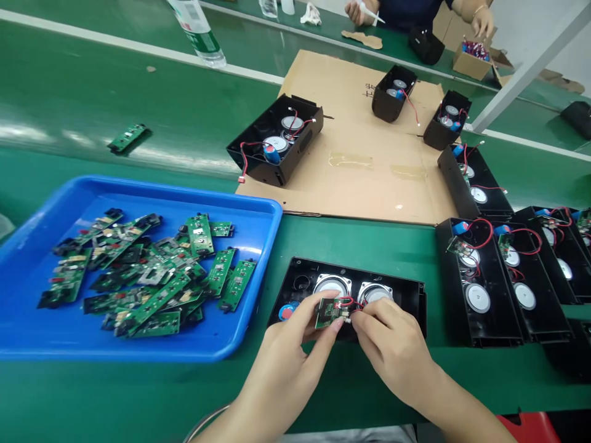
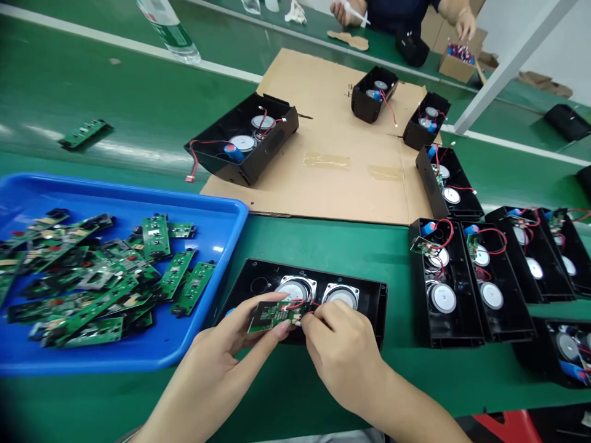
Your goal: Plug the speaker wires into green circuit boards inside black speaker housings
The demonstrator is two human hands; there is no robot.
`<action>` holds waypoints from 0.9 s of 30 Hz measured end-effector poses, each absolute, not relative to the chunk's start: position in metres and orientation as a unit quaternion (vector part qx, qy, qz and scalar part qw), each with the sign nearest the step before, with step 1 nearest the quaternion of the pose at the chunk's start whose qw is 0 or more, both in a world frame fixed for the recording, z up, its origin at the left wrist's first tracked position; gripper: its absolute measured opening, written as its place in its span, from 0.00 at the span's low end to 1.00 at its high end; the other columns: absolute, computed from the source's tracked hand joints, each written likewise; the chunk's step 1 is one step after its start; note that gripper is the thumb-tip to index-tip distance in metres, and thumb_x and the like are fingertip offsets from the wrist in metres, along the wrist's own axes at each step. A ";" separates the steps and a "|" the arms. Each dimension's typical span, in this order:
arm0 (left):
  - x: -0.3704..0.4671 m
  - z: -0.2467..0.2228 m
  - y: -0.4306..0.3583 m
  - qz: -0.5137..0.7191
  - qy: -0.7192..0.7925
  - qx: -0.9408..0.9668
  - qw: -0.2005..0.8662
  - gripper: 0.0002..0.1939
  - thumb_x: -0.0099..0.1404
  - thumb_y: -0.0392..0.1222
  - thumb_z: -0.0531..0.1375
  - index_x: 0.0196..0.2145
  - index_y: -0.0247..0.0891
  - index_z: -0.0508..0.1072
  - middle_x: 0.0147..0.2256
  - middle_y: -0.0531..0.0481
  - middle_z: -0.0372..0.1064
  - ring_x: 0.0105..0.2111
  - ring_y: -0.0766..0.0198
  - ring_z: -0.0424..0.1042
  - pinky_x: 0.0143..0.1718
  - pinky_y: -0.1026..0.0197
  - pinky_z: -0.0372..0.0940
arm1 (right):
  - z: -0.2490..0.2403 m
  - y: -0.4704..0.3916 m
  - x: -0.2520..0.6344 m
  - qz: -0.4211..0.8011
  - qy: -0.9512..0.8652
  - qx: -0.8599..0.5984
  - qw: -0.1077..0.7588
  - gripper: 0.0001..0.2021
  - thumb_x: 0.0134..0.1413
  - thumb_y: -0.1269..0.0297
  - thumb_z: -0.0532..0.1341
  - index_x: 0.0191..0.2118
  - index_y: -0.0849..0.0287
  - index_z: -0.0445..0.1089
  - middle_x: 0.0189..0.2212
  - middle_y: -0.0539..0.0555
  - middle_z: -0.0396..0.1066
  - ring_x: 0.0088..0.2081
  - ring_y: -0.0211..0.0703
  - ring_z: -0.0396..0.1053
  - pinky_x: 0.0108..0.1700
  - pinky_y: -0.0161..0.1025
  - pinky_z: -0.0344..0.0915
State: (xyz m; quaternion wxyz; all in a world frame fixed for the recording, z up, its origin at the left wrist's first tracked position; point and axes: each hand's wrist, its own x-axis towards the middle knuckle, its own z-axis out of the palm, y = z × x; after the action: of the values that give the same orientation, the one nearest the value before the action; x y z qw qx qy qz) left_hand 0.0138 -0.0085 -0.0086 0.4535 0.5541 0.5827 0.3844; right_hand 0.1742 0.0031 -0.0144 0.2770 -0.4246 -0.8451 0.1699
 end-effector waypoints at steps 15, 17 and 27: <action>0.013 -0.008 -0.006 0.351 0.566 0.626 0.405 0.10 0.63 0.36 0.54 0.42 0.41 0.71 0.36 0.51 0.79 0.34 0.60 0.79 0.31 0.66 0.74 | -0.018 0.002 0.173 0.085 -0.874 -0.412 0.245 0.15 0.63 0.75 0.50 0.29 0.64 0.70 0.22 0.52 0.66 0.23 0.38 0.60 0.23 0.36 0.56; 0.011 -0.009 -0.008 0.337 0.560 0.647 0.393 0.11 0.64 0.36 0.53 0.43 0.42 0.71 0.37 0.51 0.79 0.34 0.60 0.79 0.26 0.68 0.73 | -0.021 0.000 0.173 0.095 -0.857 -0.439 0.255 0.15 0.64 0.73 0.50 0.29 0.63 0.70 0.21 0.52 0.66 0.23 0.37 0.62 0.24 0.35 0.58; 0.013 -0.016 -0.011 0.359 0.558 0.631 0.401 0.10 0.63 0.35 0.53 0.40 0.41 0.71 0.34 0.50 0.78 0.29 0.62 0.78 0.19 0.70 0.69 | -0.030 -0.001 0.167 0.121 -0.821 -0.492 0.263 0.15 0.65 0.66 0.51 0.27 0.61 0.68 0.20 0.51 0.65 0.21 0.38 0.64 0.23 0.36 0.61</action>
State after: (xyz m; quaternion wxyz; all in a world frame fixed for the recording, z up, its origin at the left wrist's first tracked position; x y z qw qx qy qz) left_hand 0.0128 -0.0111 -0.0157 0.4014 0.6311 0.5580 0.3593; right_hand 0.1666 -0.0009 -0.0297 0.2635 -0.4917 -0.8210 0.1213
